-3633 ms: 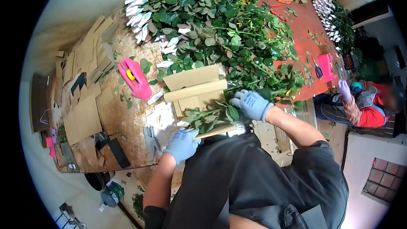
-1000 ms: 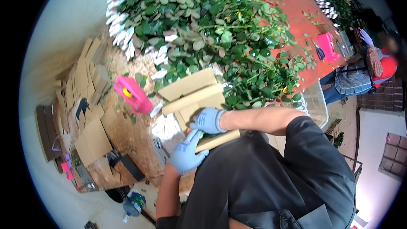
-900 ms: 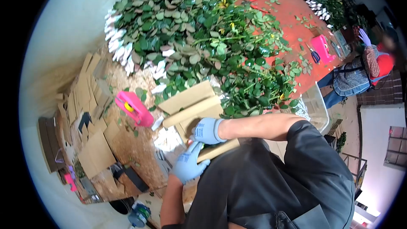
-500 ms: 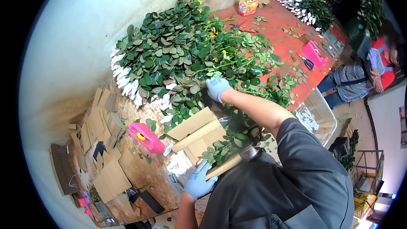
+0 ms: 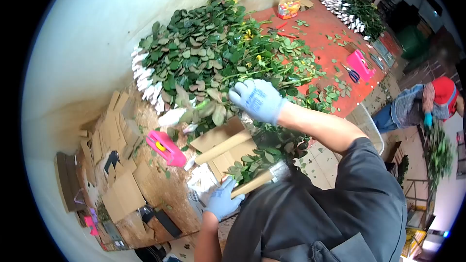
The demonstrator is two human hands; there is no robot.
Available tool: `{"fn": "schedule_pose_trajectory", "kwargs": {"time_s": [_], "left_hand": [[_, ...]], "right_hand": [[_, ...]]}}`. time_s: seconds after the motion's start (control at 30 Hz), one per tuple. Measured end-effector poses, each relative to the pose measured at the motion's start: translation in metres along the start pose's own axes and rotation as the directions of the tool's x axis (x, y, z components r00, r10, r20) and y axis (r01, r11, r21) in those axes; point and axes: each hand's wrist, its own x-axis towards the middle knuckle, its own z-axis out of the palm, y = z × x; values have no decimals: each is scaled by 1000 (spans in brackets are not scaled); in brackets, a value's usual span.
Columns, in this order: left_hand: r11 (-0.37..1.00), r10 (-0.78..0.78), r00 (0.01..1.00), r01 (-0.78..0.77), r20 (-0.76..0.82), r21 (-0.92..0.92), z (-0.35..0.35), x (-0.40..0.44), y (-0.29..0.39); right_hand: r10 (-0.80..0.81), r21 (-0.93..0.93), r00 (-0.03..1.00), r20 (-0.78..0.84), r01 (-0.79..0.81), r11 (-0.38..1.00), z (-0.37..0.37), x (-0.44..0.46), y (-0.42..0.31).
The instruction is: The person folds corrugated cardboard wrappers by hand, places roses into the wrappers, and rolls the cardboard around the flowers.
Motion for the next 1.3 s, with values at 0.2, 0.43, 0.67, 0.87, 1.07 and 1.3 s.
{"fn": "schedule_pose_trajectory", "kwargs": {"time_s": [0.2,0.43,0.67,0.87,1.07,1.3], "left_hand": [[995,-95,994,96,52,-19,0,-2,2],[993,-101,994,104,45,-62,3,-1,-1],[989,-107,994,110,31,-98,1,-1,2],[993,-93,995,95,25,-68,0,0,2],[987,-104,994,105,15,-122,3,1,-1],[912,-38,998,14,-50,-411,-27,1,-25]], "right_hand": [[-186,265,919,349,94,960,20,-85,-50],[-219,230,816,535,109,967,93,-124,-72],[-196,143,819,539,141,980,24,-73,-106],[-250,150,901,355,208,966,112,-62,-158],[-416,461,792,447,195,866,132,-59,-163],[-442,525,748,495,148,838,124,-49,-156]]}}
